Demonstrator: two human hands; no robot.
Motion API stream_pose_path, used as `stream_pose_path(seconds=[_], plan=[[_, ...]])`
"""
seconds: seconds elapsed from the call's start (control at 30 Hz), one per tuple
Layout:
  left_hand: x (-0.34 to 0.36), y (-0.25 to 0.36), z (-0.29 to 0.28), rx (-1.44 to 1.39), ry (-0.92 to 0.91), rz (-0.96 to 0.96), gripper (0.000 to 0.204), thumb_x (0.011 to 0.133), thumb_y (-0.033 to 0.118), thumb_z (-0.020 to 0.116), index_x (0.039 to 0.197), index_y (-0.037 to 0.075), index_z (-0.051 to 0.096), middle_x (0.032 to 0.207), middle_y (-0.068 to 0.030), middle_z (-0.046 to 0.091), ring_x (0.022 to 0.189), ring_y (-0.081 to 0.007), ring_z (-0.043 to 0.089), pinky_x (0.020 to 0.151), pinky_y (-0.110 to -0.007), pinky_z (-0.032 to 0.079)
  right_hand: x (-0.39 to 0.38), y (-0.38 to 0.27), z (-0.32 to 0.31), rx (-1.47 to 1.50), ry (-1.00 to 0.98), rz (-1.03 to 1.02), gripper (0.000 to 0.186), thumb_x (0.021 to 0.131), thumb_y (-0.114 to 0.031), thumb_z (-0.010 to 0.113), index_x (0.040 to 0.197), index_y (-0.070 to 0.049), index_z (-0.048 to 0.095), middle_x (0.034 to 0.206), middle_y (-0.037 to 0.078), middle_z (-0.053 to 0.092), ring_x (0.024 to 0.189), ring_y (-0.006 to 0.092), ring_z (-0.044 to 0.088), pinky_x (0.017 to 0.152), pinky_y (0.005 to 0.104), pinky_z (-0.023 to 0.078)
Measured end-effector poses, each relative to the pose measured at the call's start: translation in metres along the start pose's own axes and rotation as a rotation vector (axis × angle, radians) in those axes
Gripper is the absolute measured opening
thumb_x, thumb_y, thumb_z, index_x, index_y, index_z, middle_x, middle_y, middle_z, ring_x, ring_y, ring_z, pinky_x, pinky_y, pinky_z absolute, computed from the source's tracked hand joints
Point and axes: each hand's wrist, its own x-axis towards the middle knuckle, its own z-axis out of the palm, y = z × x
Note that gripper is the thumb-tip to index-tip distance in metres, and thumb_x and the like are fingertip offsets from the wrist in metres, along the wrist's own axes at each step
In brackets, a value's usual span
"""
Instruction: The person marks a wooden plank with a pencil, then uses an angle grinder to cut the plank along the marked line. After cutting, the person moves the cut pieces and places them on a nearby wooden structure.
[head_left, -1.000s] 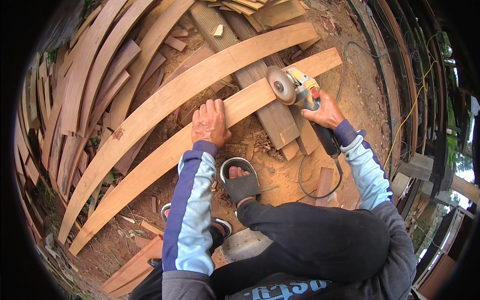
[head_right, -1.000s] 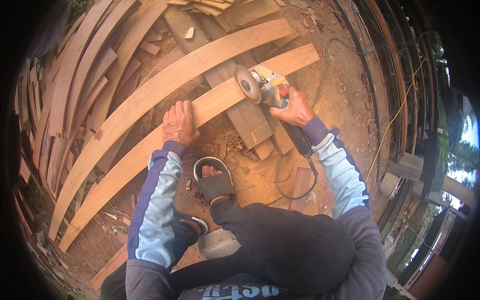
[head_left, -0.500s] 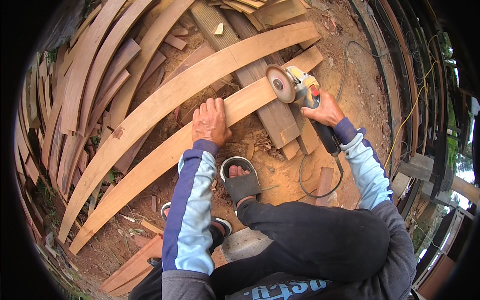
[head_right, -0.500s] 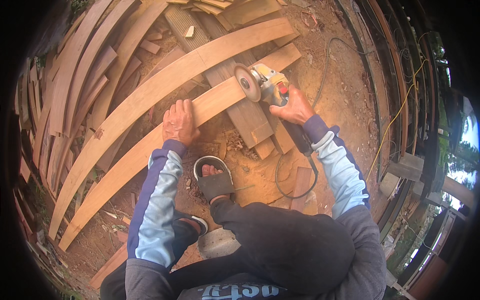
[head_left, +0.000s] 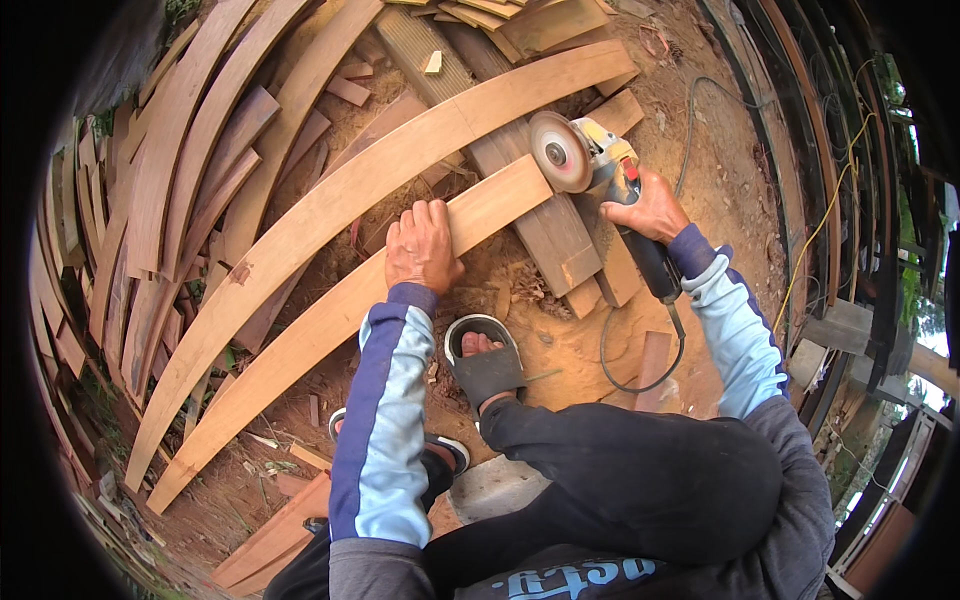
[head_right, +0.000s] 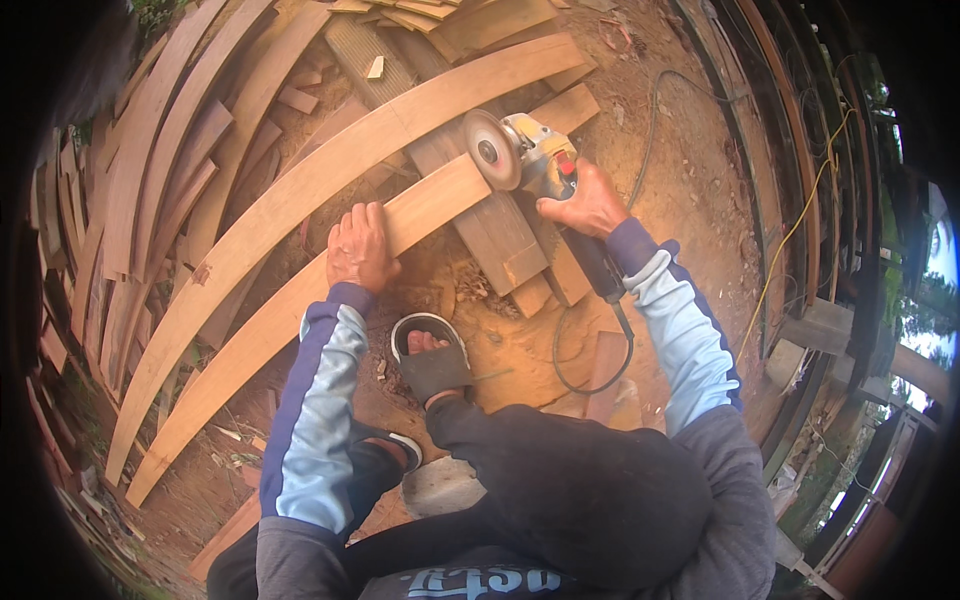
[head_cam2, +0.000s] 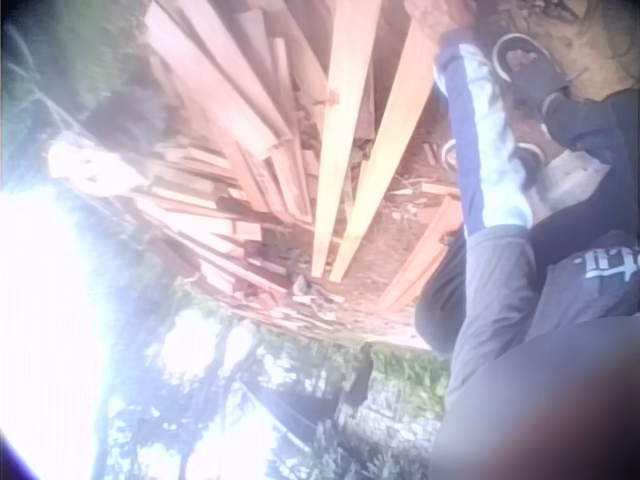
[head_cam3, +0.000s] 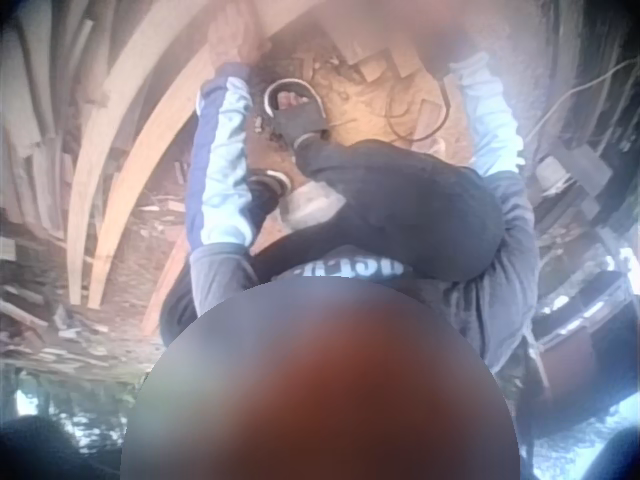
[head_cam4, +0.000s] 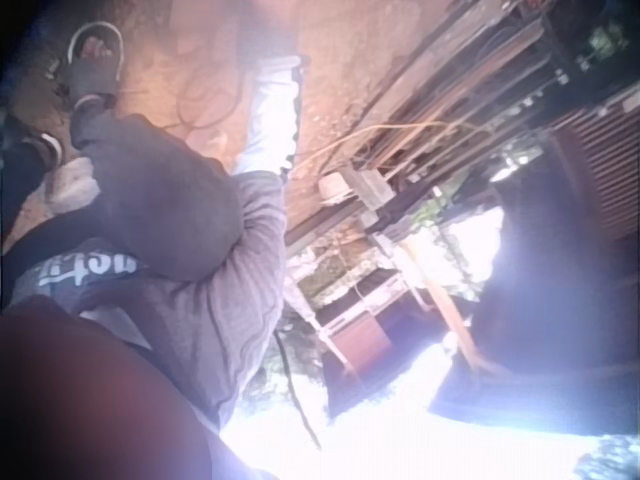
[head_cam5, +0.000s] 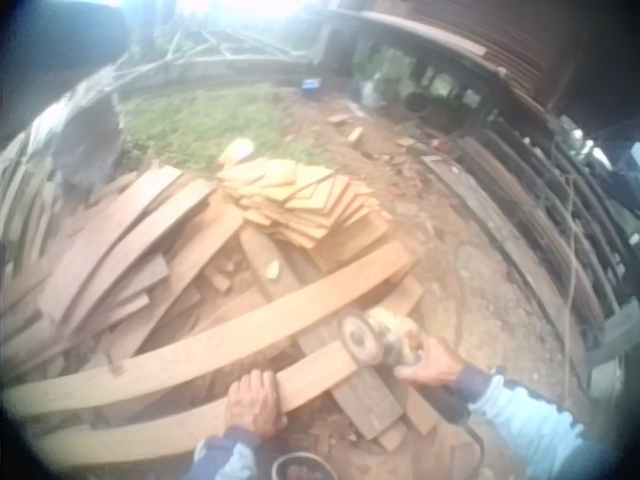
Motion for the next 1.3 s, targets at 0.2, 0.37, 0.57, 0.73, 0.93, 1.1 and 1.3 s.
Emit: stream_pose_path(seconds=[0.2, 0.37, 0.57, 0.73, 0.93, 1.1, 1.3], plan=[[-0.001, 0.0, -0.001, 0.025, 0.016, 0.015, 0.068, 0.055, 0.027, 0.085, 0.11, 0.006, 0.049, 0.097, -0.009, 0.052, 0.094, -0.0265, 0.058, 0.081, -0.037, 0.046, -0.008, -0.002, -0.017, 0.227, 0.084, -0.006, 0.046, 0.067, -0.027, 0.079, 0.094, 0.007, 0.063, 0.083, 0.016, 0.067, 0.076, 0.0219, 0.064, 0.072, 0.0352, 0.052], [0.003, 0.015, -0.001, -0.078, 0.109, 0.028, 0.095, 0.06, 0.056, 0.08, 0.131, 0.004, 0.044, 0.12, -0.0141, 0.052, 0.115, -0.0308, 0.05, 0.097, -0.046, 0.038, -0.022, 0.018, -0.037, 0.371, 0.229, 0.125, 0.038, 0.07, -0.024, 0.078, 0.093, 0.004, 0.064, 0.081, 0.009, 0.066, 0.073, 0.0165, 0.061, 0.068, 0.0317, 0.05], [0.054, 0.081, -0.002, -0.11, 0.2, 0.185, 0.098, 0.067, 0.065, 0.074, 0.133, 0.0, 0.042, 0.126, -0.0146, 0.049, 0.121, -0.0306, 0.046, 0.101, -0.05, 0.033, -0.039, 0.042, -0.052, 0.641, 0.368, 0.277, 0.03, 0.074, -0.021, 0.076, 0.092, 0.001, 0.064, 0.079, 0.005, 0.063, 0.063, 0.012, 0.058, 0.057, 0.0291, 0.047], [0.091, 0.121, 0.009, 0.007, 0.116, 0.162, 0.084, 0.07, 0.052, 0.078, 0.126, -0.002, 0.049, 0.12, -0.0137, 0.051, 0.117, -0.0302, 0.046, 0.099, -0.051, 0.034, -0.054, 0.064, -0.049, 0.908, 0.491, 0.375, 0.031, 0.076, -0.024, 0.076, 0.094, -0.003, 0.063, 0.073, 0.004, 0.062, 0.057, 0.0134, 0.061, 0.05, 0.0277, 0.049], [0.094, 0.124, -0.013, -0.124, 0.204, 0.243, 0.069, 0.068, 0.039, 0.08, 0.113, -0.006, 0.054, 0.107, -0.0171, 0.056, 0.106, -0.0311, 0.052, 0.095, -0.044, 0.038, -0.059, 0.055, -0.039, 1.064, 0.557, 0.447, 0.033, 0.077, -0.024, 0.075, 0.099, -0.003, 0.061, 0.074, 0.004, 0.06, 0.054, 0.0131, 0.059, 0.045, 0.0288, 0.049], [0.091, 0.116, -0.033, -0.825, 0.112, -0.082, 0.064, 0.067, 0.031, 0.081, 0.109, -0.009, 0.056, 0.089, -0.0252, 0.064, 0.086, -0.0384, 0.064, 0.077, -0.045, 0.051, -0.061, 0.093, -0.027, 1.216, 0.536, 0.523, 0.036, 0.078, -0.028, 0.076, 0.101, -0.005, 0.058, 0.071, 0.004, 0.058, 0.05, 0.014, 0.057, 0.043, 0.0288, 0.049], [0.028, 0.056, -0.093, -1.334, 0.24, -0.23, 0.06, 0.069, 0.021, 0.083, 0.117, -0.005, 0.058, 0.091, -0.0085, 0.064, 0.086, -0.0183, 0.062, 0.076, -0.032, 0.051, -0.067, 0.098, -0.035, 1.275, 0.515, 0.517, 0.039, 0.079, -0.034, 0.076, 0.099, -0.006, 0.058, 0.07, 0.01, 0.062, 0.05, 0.0173, 0.06, 0.044, 0.0302, 0.053]])
